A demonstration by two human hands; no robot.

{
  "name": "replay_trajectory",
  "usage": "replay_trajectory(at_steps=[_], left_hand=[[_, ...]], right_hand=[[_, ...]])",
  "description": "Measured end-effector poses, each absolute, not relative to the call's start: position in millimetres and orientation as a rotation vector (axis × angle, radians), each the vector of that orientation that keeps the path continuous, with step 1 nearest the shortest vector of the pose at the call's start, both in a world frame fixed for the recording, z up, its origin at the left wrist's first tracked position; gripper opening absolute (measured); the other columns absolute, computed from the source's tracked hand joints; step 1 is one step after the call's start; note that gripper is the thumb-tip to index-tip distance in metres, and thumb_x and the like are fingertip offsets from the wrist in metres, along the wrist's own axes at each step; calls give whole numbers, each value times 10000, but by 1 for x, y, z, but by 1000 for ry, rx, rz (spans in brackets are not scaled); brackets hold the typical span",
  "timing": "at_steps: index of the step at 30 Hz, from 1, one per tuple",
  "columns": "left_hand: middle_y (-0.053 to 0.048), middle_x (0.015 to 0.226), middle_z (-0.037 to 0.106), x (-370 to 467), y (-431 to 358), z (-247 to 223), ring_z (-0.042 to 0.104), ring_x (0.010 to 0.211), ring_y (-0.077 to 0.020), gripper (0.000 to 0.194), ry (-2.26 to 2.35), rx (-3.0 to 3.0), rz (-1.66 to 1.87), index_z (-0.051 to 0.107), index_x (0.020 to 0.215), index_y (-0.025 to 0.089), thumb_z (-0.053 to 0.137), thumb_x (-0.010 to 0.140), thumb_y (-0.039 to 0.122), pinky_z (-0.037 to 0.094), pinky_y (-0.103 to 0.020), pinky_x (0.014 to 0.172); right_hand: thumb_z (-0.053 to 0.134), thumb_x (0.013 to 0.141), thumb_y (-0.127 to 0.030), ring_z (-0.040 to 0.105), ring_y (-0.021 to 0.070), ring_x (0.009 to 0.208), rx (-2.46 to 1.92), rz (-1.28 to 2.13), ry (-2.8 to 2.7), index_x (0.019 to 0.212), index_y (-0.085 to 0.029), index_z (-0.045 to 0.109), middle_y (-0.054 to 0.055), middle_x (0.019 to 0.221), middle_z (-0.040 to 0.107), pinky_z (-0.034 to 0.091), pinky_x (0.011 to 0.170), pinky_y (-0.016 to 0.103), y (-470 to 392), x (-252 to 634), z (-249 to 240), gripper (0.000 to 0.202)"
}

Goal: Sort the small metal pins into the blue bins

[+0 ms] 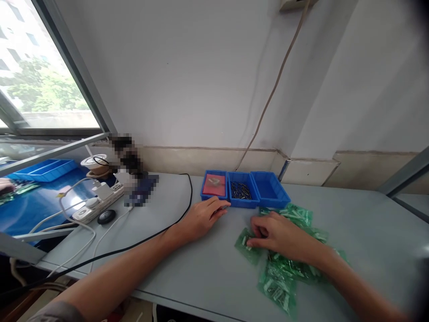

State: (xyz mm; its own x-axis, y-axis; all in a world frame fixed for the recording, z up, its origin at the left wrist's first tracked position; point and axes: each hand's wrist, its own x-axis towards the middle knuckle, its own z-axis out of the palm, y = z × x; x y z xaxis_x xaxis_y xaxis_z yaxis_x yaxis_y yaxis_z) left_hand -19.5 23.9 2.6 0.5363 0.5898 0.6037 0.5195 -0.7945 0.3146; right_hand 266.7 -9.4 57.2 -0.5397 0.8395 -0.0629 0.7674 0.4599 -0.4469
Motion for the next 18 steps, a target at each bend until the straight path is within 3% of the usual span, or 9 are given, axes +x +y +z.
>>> replay_trajectory(at_steps=[3,8,13,18], left_hand=[[-56,1069,729,-19,25,3,684,833,-148,283,949,2684,1106,659,1354,203,507,1147,322,566,-266,803],[-60,1034,729,-21,27,1,699,907,-160,284,903,2720,1109,722,1298,205,501,1148,301,566,-265,825],[-44,1043,731,-22,26,-2,689,831,-136,283,954,2702,1100,727,1294,226,501,1149,318,551,-242,771],[-37,1039,736,-22,27,-2,669,763,-118,267,974,2664,1161,704,1302,217,526,1143,338,535,-228,738]], right_hand=[[690,1010,-436,644,257,741,-1318,506,-2541,736,-248,567,13,727,696,391,787,372,-10,258,51,354],[492,1105,-315,673,266,868,-1226,377,-2438,953,-268,636,43,954,772,380,831,387,-8,255,46,215],[506,1084,-360,590,259,684,-1414,251,-2438,696,-254,512,31,637,644,362,733,378,-6,267,53,402],[619,1024,-415,621,265,722,-1509,367,-2561,661,-246,542,45,694,686,318,651,351,-5,279,60,408]])
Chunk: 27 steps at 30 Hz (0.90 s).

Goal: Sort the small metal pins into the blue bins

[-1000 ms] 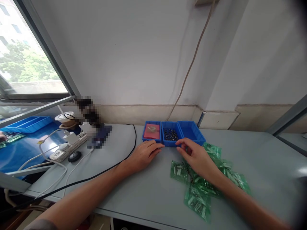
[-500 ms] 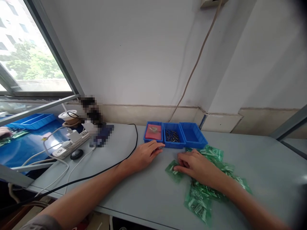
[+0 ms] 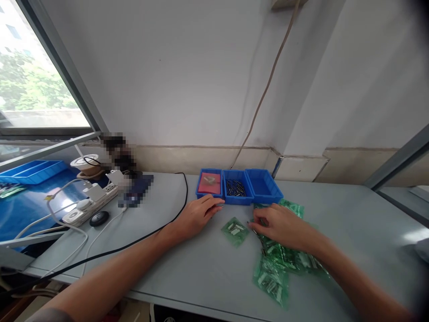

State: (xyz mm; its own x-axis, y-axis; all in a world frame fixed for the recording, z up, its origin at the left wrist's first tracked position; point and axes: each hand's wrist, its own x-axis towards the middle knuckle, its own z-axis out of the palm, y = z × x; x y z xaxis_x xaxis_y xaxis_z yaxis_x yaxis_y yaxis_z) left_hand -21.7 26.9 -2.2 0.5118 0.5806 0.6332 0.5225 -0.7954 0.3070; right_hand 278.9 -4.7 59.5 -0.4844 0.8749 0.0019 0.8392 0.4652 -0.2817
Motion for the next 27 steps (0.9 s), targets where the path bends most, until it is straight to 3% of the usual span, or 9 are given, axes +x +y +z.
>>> replay_trajectory(at_steps=[3,6,11,16,22,27], left_hand=[[-36,1046,740,-22,27,-2,673,771,-117,257,951,2655,1165,692,1310,214,532,1142,325,537,-228,751],[-37,1060,745,-21,26,-1,684,795,-122,248,944,2649,1145,691,1306,216,530,1142,313,546,-234,771],[-54,1082,762,-20,25,3,713,919,-163,235,916,2670,1159,699,1276,207,538,1138,307,567,-279,875],[-51,1098,763,-21,26,2,711,971,-174,224,903,2682,1150,690,1291,216,552,1133,295,563,-295,907],[-46,1100,767,-21,27,0,710,988,-172,222,890,2681,1115,697,1280,216,551,1134,298,559,-282,896],[-41,1095,766,-21,27,0,700,974,-170,221,889,2675,1115,696,1285,220,561,1130,301,555,-284,891]], right_hand=[[684,970,-383,644,267,775,-1496,453,-2595,762,-254,612,25,747,705,343,661,331,-6,279,63,255],[634,981,-300,650,266,812,-1484,454,-2634,856,-257,637,10,767,707,382,712,332,-8,274,64,133],[568,1004,-222,661,274,846,-1503,381,-2645,898,-242,635,32,811,729,414,768,350,-10,266,59,127],[535,1045,-222,659,285,828,-1456,225,-2657,1062,-238,616,23,779,712,406,785,362,-11,261,51,85],[534,1043,-185,638,262,757,-1427,160,-2704,896,-239,527,19,774,714,386,790,370,-10,257,44,157],[529,1036,-191,600,247,707,-1417,161,-2642,891,-245,483,13,762,698,385,813,390,-8,257,41,162]])
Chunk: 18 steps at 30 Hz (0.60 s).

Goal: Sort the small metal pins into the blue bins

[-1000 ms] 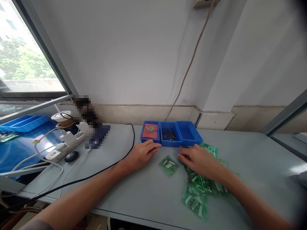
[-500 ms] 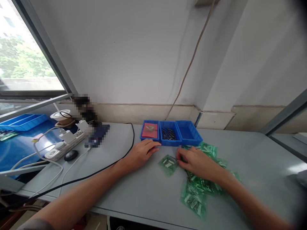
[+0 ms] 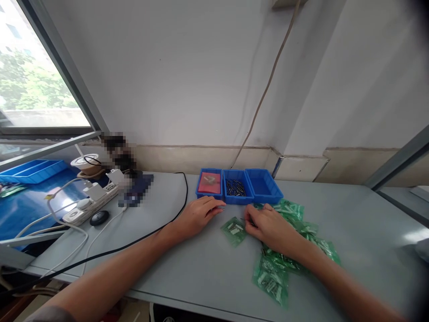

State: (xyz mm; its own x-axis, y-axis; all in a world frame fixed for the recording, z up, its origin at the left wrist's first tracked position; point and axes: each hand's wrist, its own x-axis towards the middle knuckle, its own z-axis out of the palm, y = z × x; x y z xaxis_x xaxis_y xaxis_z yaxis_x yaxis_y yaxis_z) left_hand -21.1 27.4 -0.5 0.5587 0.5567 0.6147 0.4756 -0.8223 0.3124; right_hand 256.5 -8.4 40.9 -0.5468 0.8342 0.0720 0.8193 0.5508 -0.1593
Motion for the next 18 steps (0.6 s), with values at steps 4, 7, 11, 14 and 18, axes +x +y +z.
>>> replay_trajectory(at_steps=[4,7,11,14,18], left_hand=[[-56,1064,761,-22,28,-2,668,933,-184,229,883,2723,1120,701,1279,209,553,1131,300,554,-308,877],[-63,1058,757,-22,29,-2,661,933,-188,231,876,2727,1114,700,1279,203,552,1131,300,556,-314,881],[-65,1056,755,-22,28,-1,665,933,-188,228,875,2725,1101,698,1274,202,552,1130,301,561,-327,908],[-69,1045,754,-22,28,1,676,927,-188,232,873,2734,1105,700,1272,201,548,1131,306,568,-331,905],[-61,1040,749,-22,28,1,692,925,-174,233,879,2709,1113,696,1276,204,548,1132,310,574,-304,883]], right_hand=[[495,1030,-211,550,240,656,-1466,187,-2457,940,-256,486,-32,655,607,387,775,373,-7,257,43,102],[505,992,-214,550,237,672,-1487,254,-2316,915,-267,481,-39,657,593,393,757,358,-7,257,44,96],[519,952,-228,546,231,675,-1482,323,-2187,892,-274,473,-47,656,593,408,757,357,-8,255,42,88],[533,939,-249,561,239,702,-1474,329,-2122,904,-277,487,-44,660,601,416,742,352,-9,254,41,64],[515,942,-290,574,248,726,-1460,333,-2089,895,-279,496,-34,673,614,422,725,351,-11,253,40,52]])
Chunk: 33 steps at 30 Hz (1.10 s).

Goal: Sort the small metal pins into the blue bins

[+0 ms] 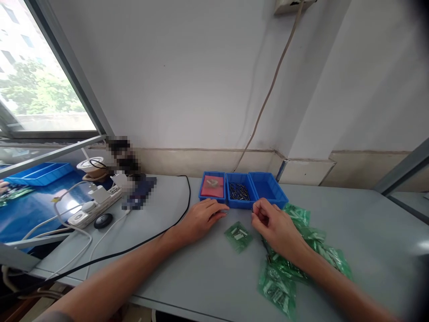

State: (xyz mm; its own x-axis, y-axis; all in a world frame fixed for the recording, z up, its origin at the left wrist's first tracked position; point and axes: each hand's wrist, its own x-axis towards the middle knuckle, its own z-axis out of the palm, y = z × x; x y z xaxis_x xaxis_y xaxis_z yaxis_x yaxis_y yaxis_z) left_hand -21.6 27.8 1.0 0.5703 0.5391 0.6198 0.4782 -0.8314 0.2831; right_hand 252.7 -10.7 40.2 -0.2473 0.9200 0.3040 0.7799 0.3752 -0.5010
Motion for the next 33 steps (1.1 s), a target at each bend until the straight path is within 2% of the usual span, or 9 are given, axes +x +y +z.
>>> replay_trajectory(at_steps=[5,13,18,23,27,33], left_hand=[[-45,1042,728,-22,28,-2,690,859,-143,251,889,2637,1076,683,1303,215,540,1135,335,568,-255,822],[-48,1029,709,-24,29,-3,672,810,-136,252,867,2593,1071,685,1293,214,558,1125,352,573,-254,804],[-57,1071,717,-24,29,-2,704,913,-154,230,870,2584,1047,686,1292,213,551,1127,297,580,-265,866],[-66,1086,712,-24,28,-2,703,930,-161,240,866,2584,1053,676,1312,206,536,1131,277,586,-277,878],[-72,1113,709,-23,28,-1,698,993,-177,258,860,2615,1039,666,1339,207,513,1137,256,585,-294,909],[-84,1164,719,-23,27,1,709,1038,-180,276,866,2609,1049,664,1349,204,482,1146,250,597,-306,934]], right_hand=[[524,951,-341,582,247,721,-1471,345,-2045,882,-279,509,-20,699,644,432,710,355,-12,252,41,93],[534,1001,-351,624,235,756,-1373,488,-1991,914,-280,535,0,815,699,453,691,344,-10,250,38,112],[565,982,-341,678,236,855,-1329,602,-1933,885,-270,547,14,926,739,489,776,355,-9,251,36,122],[584,981,-325,690,253,1005,-1222,635,-1886,844,-262,527,38,1009,746,503,893,373,-5,253,31,161],[574,1018,-339,680,249,961,-1223,658,-1906,949,-255,618,41,1001,739,507,877,378,-3,253,30,117],[523,1064,-417,654,244,879,-1258,637,-1876,955,-260,603,22,914,702,501,829,364,-6,249,35,207]])
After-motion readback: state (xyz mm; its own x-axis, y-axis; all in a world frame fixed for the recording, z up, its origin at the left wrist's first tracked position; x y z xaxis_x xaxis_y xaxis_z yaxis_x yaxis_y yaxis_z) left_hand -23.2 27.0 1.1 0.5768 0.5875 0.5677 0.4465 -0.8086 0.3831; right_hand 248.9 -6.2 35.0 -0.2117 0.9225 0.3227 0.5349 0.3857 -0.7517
